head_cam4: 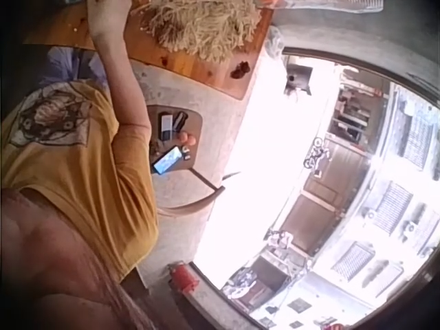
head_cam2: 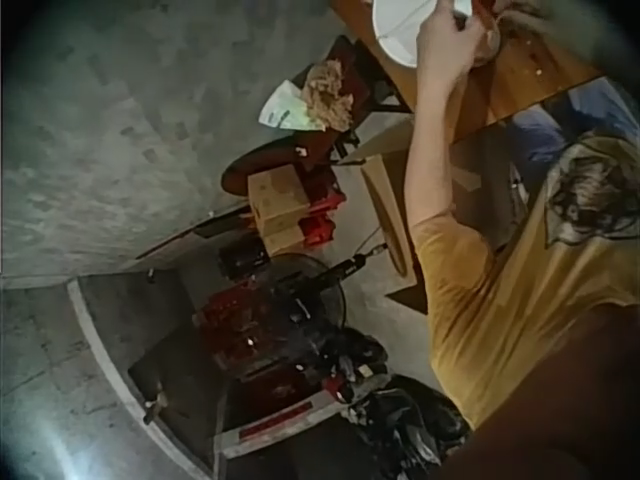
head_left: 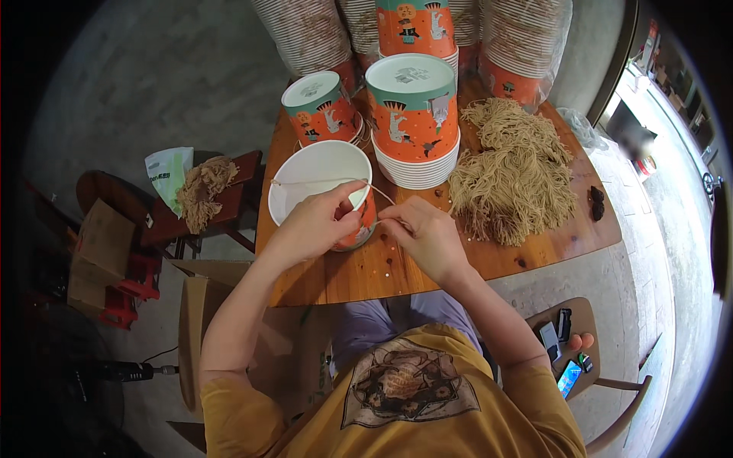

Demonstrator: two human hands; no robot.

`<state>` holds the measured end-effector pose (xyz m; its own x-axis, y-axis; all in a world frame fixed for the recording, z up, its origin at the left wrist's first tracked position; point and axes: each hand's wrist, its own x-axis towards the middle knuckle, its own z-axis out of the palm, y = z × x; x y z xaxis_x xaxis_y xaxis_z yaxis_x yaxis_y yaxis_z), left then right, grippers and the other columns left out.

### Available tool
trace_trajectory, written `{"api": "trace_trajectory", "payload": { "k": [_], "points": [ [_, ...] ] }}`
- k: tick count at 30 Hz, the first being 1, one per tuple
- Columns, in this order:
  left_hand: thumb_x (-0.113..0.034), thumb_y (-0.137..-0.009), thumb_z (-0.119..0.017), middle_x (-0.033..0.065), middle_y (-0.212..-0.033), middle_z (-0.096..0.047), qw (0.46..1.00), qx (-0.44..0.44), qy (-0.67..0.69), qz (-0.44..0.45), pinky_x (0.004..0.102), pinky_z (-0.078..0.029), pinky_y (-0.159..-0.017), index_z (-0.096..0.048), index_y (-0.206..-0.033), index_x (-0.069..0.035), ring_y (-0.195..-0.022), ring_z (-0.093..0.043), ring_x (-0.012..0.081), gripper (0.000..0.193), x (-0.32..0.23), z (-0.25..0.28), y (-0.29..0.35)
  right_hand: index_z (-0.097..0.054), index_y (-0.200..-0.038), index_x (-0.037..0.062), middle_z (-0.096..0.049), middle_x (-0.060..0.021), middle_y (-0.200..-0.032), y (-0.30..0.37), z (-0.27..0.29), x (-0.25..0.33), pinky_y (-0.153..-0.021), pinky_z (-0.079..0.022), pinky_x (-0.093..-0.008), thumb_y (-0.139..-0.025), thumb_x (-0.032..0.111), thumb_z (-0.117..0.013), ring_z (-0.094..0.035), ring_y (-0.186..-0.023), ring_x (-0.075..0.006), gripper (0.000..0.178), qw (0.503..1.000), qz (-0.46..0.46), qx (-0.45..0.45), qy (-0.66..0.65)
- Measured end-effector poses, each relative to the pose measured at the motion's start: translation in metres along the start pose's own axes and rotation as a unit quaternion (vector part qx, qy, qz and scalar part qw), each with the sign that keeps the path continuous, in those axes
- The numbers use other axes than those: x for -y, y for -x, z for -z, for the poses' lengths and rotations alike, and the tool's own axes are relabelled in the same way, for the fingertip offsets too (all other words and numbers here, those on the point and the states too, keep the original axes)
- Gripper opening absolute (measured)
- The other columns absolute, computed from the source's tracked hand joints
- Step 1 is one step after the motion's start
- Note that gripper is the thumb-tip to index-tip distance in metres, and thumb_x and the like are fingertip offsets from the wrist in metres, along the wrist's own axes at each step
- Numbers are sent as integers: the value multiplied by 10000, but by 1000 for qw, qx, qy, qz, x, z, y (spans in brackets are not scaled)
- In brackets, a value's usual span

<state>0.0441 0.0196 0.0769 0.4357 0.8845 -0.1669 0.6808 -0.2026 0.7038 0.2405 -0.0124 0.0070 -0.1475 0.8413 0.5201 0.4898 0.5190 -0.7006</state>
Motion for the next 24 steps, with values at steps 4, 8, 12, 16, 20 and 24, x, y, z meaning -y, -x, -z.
{"api": "trace_trajectory", "payload": {
  "k": [4,8,12,16,20,24],
  "points": [
    [-122,-850,-528,91,-892,-623,999,-2,43,-5,265,-487,-701,-453,-1344,-61,-773,-586,140,503,10,-1,3,-638,-908,53,-625,-81,-807,-3,0,4,-608,-483,-299,-806,111,-662,-597,-660,-215,120,999,-33,-9,31],
    [-89,-849,-525,48,-900,-579,992,20,124,16,253,-492,-711,-470,-1332,-46,-790,-559,102,488,10,5,10,-611,-905,73,-626,-84,-782,-8,-8,3,-604,-491,-334,-812,141,-647,-615,-659,-233,121,998,-52,-33,-27],
    [-55,-818,-513,23,-976,-557,988,30,141,48,230,-447,-780,-463,-1344,-48,-858,-518,85,528,2,8,14,-588,-909,94,-632,-101,-741,-8,-23,3,-581,-494,-368,-816,145,-624,-633,-659,-274,113,994,-86,-26,-63],
    [-76,-841,-523,29,-940,-542,987,34,152,36,232,-469,-750,-469,-1339,-49,-828,-531,88,501,7,7,14,-584,-912,93,-638,-108,-747,-7,-31,6,-569,-490,-366,-805,134,-629,-639,-661,-272,123,994,-79,-47,-64],
    [-96,-865,-526,36,-907,-524,989,37,141,32,235,-496,-724,-466,-1337,-45,-790,-544,95,479,5,6,13,-554,-910,89,-643,-99,-751,-7,-33,6,-566,-493,-377,-788,124,-637,-642,-652,-277,151,993,-86,-66,-56],
    [-95,-862,-526,35,-908,-524,984,33,171,40,235,-496,-726,-466,-1338,-44,-786,-543,94,482,10,5,12,-532,-902,85,-649,-91,-758,-9,-33,7,-571,-499,-381,-785,117,-629,-650,-667,-282,155,991,-105,-45,-62]
  ]
}}
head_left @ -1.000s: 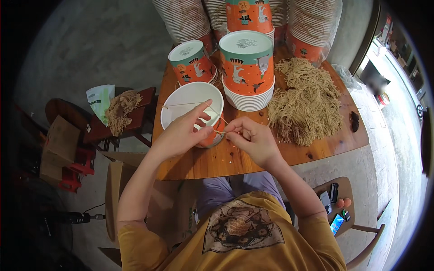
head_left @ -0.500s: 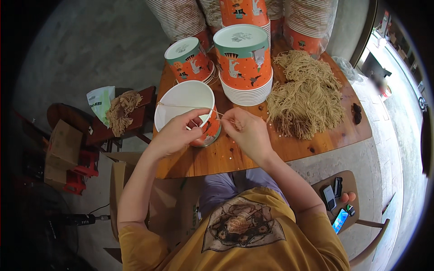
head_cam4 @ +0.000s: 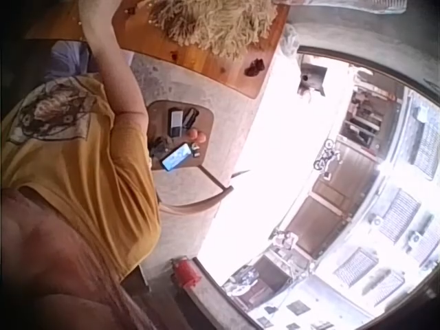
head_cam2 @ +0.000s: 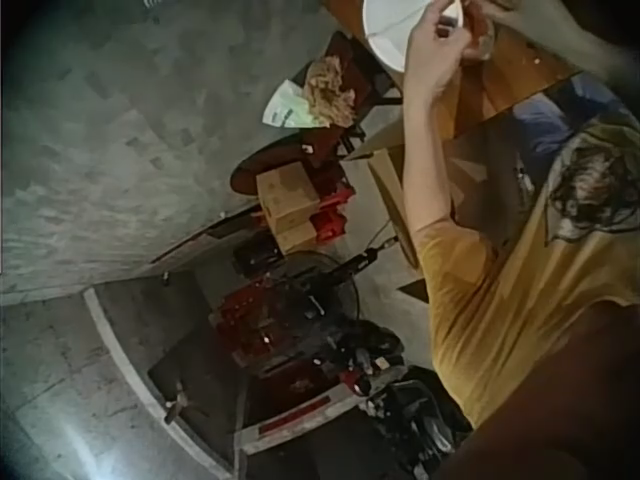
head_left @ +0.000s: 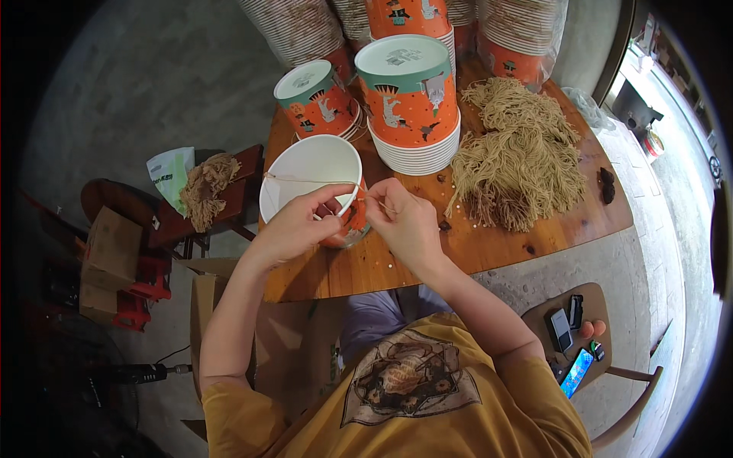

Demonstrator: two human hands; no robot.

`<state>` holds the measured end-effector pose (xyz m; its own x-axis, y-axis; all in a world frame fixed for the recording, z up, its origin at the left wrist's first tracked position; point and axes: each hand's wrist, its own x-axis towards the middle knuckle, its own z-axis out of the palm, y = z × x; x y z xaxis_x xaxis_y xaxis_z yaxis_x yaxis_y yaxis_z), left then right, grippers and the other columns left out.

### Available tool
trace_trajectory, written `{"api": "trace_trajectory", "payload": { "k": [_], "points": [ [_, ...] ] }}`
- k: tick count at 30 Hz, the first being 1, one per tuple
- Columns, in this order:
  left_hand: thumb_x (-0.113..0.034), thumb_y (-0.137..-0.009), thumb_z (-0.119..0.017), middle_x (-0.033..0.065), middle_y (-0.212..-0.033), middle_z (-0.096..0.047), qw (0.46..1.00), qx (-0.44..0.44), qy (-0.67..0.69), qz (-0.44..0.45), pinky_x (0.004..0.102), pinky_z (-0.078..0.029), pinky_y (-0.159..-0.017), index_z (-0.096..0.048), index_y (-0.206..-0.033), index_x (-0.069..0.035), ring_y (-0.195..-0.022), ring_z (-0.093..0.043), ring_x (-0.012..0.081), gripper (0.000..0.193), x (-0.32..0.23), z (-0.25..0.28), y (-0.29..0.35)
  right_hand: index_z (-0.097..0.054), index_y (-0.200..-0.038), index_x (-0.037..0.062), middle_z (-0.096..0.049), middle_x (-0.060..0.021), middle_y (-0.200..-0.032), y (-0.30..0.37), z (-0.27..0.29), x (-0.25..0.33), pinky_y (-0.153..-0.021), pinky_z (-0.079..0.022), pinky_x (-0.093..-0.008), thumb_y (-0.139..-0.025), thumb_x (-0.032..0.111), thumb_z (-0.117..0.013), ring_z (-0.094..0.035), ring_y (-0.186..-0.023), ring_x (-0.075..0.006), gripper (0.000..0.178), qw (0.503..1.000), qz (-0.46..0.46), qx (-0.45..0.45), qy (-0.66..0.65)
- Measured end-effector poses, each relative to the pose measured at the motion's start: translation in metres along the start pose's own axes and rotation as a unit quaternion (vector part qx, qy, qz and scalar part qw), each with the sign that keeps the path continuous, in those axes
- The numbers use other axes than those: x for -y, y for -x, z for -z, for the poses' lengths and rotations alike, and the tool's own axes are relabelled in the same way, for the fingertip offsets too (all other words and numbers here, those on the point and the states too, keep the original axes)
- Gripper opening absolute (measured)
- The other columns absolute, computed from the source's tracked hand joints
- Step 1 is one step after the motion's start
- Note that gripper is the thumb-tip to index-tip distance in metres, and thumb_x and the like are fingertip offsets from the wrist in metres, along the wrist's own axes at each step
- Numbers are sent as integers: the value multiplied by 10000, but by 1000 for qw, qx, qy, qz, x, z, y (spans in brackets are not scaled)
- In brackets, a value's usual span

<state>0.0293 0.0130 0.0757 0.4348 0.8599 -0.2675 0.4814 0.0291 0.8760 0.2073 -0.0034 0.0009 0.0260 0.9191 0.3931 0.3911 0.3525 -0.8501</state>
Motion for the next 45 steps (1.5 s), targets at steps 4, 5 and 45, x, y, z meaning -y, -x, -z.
{"api": "trace_trajectory", "payload": {
  "k": [4,5,45],
  "points": [
    [-94,-859,-518,37,-911,-526,1000,10,-13,-8,239,-496,-737,-467,-1336,-44,-799,-540,96,482,-3,0,-1,-582,-877,57,-431,-48,-536,-1,-7,-5,-487,-402,-292,-787,105,-669,-438,-471,-142,134,997,32,-59,-22],
    [-96,-859,-516,37,-912,-527,1000,10,-21,-9,240,-496,-740,-466,-1335,-43,-803,-538,97,481,-3,0,-1,-582,-877,56,-444,-50,-541,-1,-8,-5,-493,-409,-292,-787,105,-667,-448,-475,-145,134,997,36,-61,-30],
    [-244,-931,-586,-17,-775,-537,977,-41,182,-103,205,-389,-635,-513,-901,-75,-688,-464,55,186,3,-8,-40,-563,-945,24,-565,-28,-872,-73,47,16,-733,-445,-268,-847,58,-557,-532,-791,-130,103,953,173,235,-77]
  ]
}}
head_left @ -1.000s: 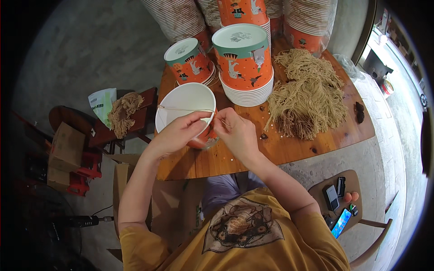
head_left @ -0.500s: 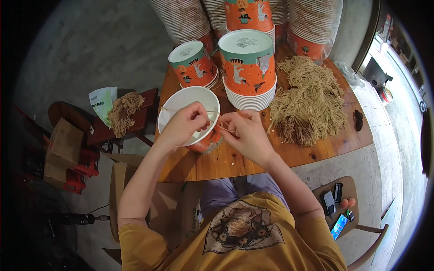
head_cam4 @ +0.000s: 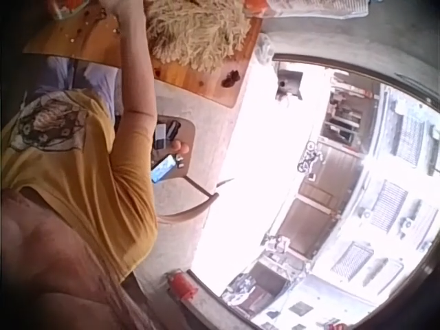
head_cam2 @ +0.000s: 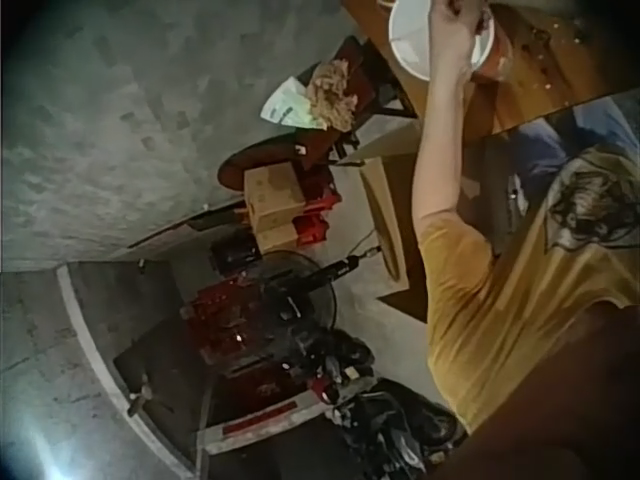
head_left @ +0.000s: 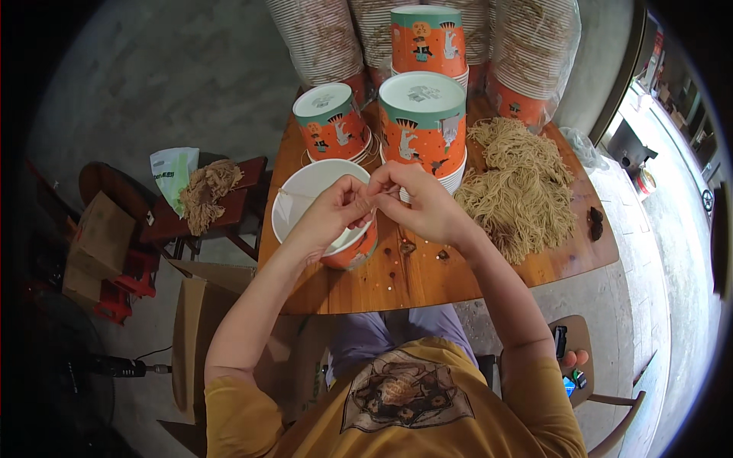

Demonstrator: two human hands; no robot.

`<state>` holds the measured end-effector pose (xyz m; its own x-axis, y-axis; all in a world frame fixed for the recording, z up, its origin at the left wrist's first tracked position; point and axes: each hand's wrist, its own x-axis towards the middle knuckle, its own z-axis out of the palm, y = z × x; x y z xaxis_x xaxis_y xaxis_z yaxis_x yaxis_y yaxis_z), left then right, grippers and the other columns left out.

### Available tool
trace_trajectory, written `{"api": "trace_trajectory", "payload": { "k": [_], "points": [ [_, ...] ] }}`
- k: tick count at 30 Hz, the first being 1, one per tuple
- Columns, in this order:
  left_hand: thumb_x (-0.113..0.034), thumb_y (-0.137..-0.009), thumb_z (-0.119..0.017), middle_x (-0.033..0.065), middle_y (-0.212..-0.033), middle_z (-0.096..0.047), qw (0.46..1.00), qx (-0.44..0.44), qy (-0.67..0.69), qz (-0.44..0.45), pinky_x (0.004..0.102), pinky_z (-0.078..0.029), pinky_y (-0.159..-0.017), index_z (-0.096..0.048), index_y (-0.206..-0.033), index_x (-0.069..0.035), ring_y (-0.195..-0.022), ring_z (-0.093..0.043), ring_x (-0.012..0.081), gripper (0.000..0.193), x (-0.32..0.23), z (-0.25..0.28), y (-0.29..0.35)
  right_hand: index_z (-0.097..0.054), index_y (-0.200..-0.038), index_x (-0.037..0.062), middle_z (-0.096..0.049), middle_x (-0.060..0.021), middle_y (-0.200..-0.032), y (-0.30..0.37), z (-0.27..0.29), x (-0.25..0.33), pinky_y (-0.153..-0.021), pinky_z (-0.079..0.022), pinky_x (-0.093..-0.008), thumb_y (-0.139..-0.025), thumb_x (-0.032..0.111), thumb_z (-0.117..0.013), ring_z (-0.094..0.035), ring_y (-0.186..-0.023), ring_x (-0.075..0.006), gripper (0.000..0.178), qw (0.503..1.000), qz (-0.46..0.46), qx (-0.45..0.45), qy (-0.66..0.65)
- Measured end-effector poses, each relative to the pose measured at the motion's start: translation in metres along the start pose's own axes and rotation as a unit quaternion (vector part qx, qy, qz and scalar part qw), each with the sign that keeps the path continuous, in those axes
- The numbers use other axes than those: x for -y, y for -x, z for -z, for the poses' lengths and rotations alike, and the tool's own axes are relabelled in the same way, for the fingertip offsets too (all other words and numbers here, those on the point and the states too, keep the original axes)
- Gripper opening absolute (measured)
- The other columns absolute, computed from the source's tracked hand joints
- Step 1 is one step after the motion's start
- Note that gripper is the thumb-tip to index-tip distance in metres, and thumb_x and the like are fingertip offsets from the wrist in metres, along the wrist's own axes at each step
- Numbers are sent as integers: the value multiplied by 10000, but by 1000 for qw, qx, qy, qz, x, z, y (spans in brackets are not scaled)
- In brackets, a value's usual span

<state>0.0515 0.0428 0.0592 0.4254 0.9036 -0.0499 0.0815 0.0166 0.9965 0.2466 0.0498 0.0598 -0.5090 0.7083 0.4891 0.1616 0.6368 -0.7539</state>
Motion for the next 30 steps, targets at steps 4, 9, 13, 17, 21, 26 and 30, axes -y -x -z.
{"api": "trace_trajectory", "payload": {
  "k": [4,9,13,17,21,26,30],
  "points": [
    [-222,-943,-567,-5,-809,-549,1000,21,-19,9,209,-400,-659,-545,-919,-43,-717,-480,62,182,-1,1,1,-572,-943,25,-577,-28,-882,-15,-3,-8,-734,-447,-263,-868,74,-566,-543,-808,-111,90,997,-2,22,-73],
    [-149,-934,-560,13,-876,-574,996,59,35,57,198,-417,-670,-593,-1023,12,-746,-497,63,188,-1,3,3,-583,-936,19,-582,-21,-880,-14,-10,-14,-721,-442,-265,-875,82,-586,-546,-826,-102,88,994,-73,-22,-74],
    [-124,-921,-565,14,-870,-584,991,44,84,90,183,-413,-654,-595,-1023,21,-736,-504,55,180,0,1,1,-591,-924,20,-592,-59,-863,2,-16,-31,-687,-451,-307,-853,61,-597,-566,-777,-171,83,971,29,-206,121],
    [-126,-913,-578,10,-856,-585,990,26,98,96,181,-413,-654,-601,-1019,15,-726,-505,53,178,1,2,1,-600,-888,15,-585,-102,-832,34,-40,-20,-638,-463,-324,-840,116,-637,-572,-704,-221,118,963,-90,-250,51],
    [-127,-917,-579,1,-850,-577,989,29,106,100,181,-433,-671,-602,-1007,2,-731,-508,52,159,-1,4,-1,-595,-898,4,-576,-84,-807,41,-52,-8,-623,-468,-289,-862,164,-636,-562,-657,-160,169,964,-170,-197,-45],
    [-122,-908,-579,1,-843,-584,987,14,111,115,176,-419,-633,-605,-996,-11,-716,-518,53,145,-3,2,-1,-577,-845,25,-559,-76,-787,34,-52,14,-616,-468,-318,-837,139,-646,-558,-663,-191,133,969,-159,-186,35],
    [-77,-895,-559,18,-845,-592,974,10,131,184,181,-431,-601,-593,-979,-15,-695,-534,64,110,-14,2,-1,-563,-807,57,-540,-61,-767,31,-57,11,-613,-469,-353,-804,117,-660,-556,-712,-232,114,971,-41,-186,147]
  ]
}}
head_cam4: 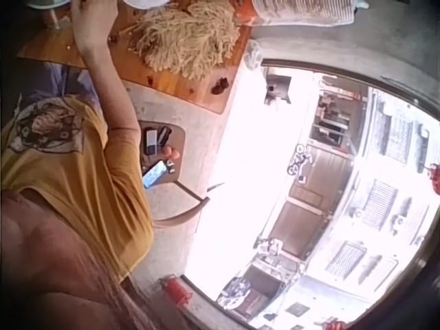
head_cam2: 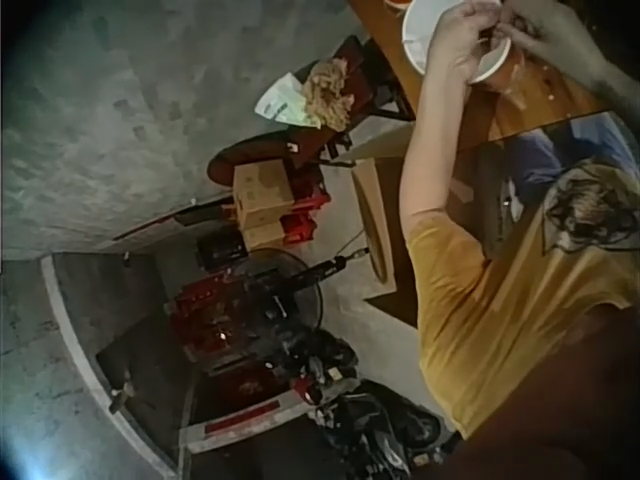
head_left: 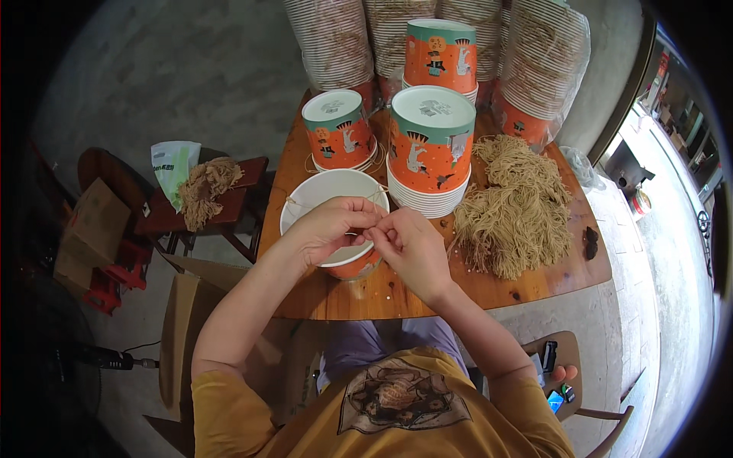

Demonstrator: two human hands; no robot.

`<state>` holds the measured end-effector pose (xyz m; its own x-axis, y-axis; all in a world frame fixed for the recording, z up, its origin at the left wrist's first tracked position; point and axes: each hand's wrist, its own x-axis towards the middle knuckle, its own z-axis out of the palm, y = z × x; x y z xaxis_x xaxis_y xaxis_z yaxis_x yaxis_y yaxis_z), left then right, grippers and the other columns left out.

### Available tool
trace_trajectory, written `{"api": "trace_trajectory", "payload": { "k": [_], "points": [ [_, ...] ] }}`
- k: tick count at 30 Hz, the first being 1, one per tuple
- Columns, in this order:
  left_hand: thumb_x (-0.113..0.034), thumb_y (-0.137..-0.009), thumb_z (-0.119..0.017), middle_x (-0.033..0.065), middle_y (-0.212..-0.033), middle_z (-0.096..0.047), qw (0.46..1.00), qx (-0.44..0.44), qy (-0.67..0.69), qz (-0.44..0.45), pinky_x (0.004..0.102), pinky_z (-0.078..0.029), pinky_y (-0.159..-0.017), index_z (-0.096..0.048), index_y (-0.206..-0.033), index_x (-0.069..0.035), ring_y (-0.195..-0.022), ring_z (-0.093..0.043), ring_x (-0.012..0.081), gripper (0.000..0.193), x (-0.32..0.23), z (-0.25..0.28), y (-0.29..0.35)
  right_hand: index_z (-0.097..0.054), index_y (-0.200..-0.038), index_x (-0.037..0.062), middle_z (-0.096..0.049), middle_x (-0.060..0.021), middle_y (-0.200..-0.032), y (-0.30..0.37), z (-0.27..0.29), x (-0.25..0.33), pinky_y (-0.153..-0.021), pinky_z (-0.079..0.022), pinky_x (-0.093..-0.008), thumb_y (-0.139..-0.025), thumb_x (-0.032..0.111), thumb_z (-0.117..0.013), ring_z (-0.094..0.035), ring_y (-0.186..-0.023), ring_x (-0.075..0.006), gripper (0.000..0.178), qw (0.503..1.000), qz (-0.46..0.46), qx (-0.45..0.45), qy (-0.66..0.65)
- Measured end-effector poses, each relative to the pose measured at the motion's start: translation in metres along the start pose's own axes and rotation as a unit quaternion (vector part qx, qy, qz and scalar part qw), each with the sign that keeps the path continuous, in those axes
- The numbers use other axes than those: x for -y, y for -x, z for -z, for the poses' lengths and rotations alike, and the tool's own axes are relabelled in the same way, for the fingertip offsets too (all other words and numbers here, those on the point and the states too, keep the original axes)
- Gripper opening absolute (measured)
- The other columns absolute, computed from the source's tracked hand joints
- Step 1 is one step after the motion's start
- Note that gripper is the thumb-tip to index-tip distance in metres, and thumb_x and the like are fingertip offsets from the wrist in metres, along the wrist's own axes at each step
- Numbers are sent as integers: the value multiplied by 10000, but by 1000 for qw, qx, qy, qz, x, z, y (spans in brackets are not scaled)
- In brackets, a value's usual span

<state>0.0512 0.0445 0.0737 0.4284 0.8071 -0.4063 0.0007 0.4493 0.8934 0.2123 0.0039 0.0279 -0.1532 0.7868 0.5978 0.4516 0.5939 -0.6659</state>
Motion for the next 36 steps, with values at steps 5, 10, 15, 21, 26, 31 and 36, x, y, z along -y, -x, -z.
{"api": "trace_trajectory", "payload": {
  "k": [5,10,15,21,26,31,36],
  "points": [
    [-39,-882,-541,32,-833,-587,1000,10,14,17,198,-454,-604,-585,-971,-16,-686,-539,78,103,1,2,-1,-573,-839,56,-550,-61,-785,-1,9,-6,-653,-474,-361,-792,105,-662,-564,-754,-244,113,998,56,38,20],
    [10,-857,-555,57,-851,-558,999,5,-24,-44,220,-466,-637,-518,-941,-7,-712,-545,109,94,10,3,-3,-605,-933,44,-582,-92,-893,-16,22,-11,-739,-474,-364,-779,20,-611,-564,-812,-273,156,996,90,10,20],
    [25,-849,-571,79,-887,-550,998,-5,-35,-58,232,-472,-675,-454,-988,-25,-748,-550,130,189,10,2,1,-602,-923,42,-567,-78,-952,-32,30,-16,-767,-462,-356,-761,6,-613,-535,-879,-273,166,979,189,60,43],
    [34,-833,-589,83,-892,-554,999,18,27,-28,235,-477,-688,-431,-1006,-62,-759,-550,125,253,7,2,3,-596,-878,50,-562,-58,-994,-41,42,-21,-778,-454,-336,-765,11,-626,-510,-894,-259,123,960,233,145,64],
    [48,-819,-587,76,-897,-559,998,45,46,-9,231,-486,-703,-444,-1002,-65,-756,-548,116,258,8,7,3,-586,-855,47,-551,-55,-1007,-42,42,-16,-782,-457,-334,-761,17,-630,-505,-903,-258,108,956,231,169,66],
    [49,-810,-592,73,-868,-572,997,45,67,18,217,-501,-673,-482,-964,-45,-721,-558,113,211,4,9,3,-583,-855,48,-566,-61,-1001,-35,45,-15,-797,-453,-348,-760,17,-641,-511,-913,-263,116,967,194,159,43],
    [43,-821,-599,85,-870,-588,991,66,102,48,217,-512,-665,-524,-915,-23,-735,-578,119,137,6,15,3,-562,-862,39,-557,-62,-945,-28,38,-15,-778,-446,-349,-748,33,-655,-505,-877,-266,148,971,183,151,20]
  ]
}}
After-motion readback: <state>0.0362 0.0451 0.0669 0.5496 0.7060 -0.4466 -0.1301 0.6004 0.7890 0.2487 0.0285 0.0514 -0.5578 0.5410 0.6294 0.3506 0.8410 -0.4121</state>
